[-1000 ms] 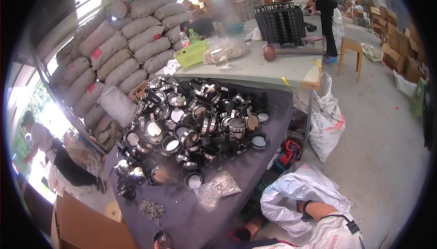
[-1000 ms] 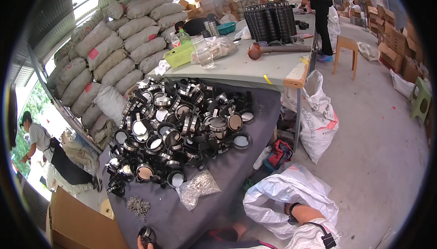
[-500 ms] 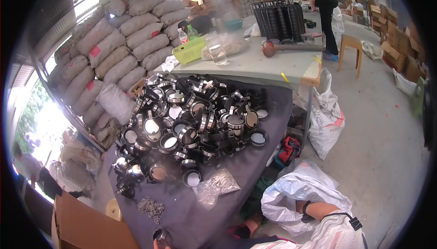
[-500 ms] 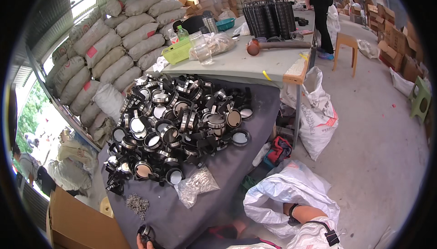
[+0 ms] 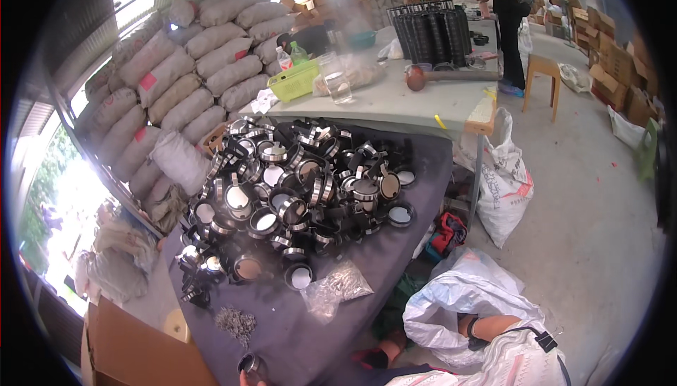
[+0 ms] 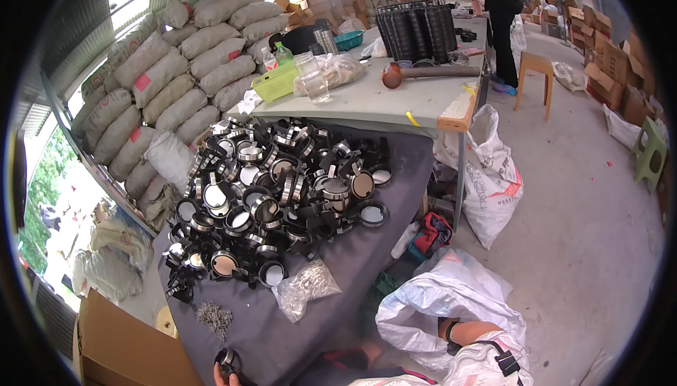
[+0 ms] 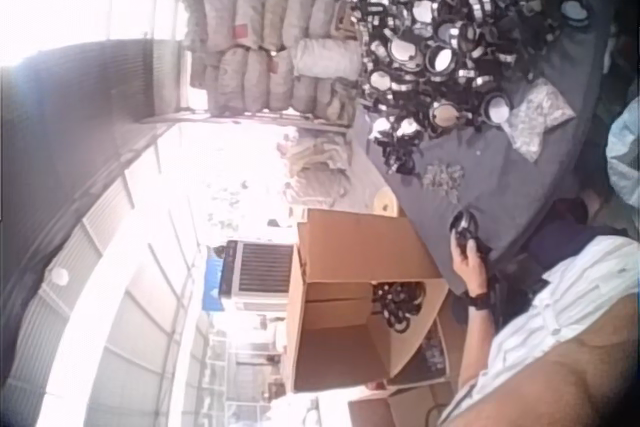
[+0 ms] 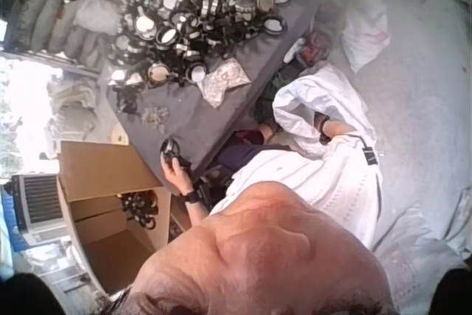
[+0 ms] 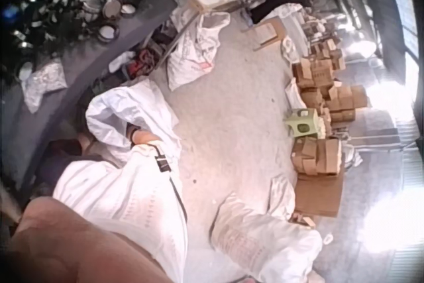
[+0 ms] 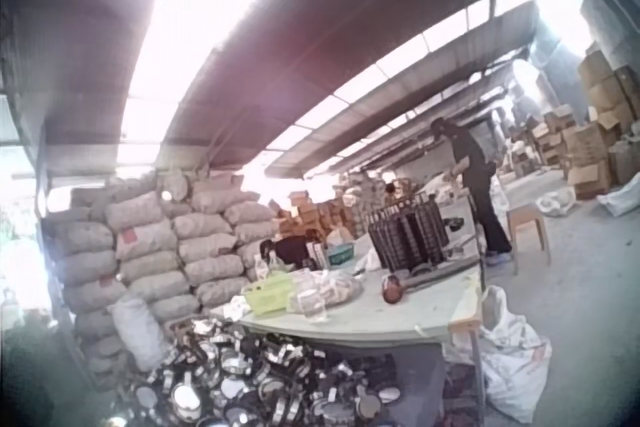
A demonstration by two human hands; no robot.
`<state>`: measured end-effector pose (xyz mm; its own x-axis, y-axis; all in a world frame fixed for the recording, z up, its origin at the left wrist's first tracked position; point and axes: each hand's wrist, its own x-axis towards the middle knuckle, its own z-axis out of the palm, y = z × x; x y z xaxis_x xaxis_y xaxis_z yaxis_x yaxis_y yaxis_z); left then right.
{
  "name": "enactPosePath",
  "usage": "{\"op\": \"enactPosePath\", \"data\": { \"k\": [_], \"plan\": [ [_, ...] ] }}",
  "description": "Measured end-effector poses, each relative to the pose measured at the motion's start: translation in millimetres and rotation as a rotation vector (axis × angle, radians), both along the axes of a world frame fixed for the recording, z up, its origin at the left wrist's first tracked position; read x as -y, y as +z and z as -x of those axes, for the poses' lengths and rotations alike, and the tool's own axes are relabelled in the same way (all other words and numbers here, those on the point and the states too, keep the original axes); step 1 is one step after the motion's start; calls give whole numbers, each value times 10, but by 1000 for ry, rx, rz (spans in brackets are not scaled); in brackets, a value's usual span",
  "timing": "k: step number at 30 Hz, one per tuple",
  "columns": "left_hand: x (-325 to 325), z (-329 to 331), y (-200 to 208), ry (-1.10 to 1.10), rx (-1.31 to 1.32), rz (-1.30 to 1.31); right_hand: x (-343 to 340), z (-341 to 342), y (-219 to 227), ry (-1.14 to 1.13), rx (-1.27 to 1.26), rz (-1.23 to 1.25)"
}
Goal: Assembling small metal components onto circular hose clamps in a factory workshop.
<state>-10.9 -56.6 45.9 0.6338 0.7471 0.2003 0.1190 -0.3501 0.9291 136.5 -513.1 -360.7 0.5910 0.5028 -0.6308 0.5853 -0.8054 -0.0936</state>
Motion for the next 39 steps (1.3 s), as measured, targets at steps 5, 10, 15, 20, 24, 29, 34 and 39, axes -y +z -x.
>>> {"op": "enactPosePath", "data": {
  "k": [5,10,15,20,24,29,34,39],
  "plan": [
    [-34,20,-39,-2,1,11,-9,9,-7,-52,-31,-121],
    [-61,16,-62,-26,29,17,32,-3,16,-60,-24,-135],
    [-52,12,-52,-9,61,26,71,-61,40,-57,-20,-140],
    [-86,26,-79,-62,98,34,92,-98,67,-59,-15,-136],
    [-124,42,-81,-49,100,23,125,-100,89,-57,-2,-135],
    [-131,22,-96,-40,65,9,209,-126,116,-66,4,-136],
    [-172,24,-158,-30,92,25,246,-164,144,-66,4,-137],
    [-204,57,-160,-17,3,180,248,-229,202,-68,14,-136]
  ]
}}
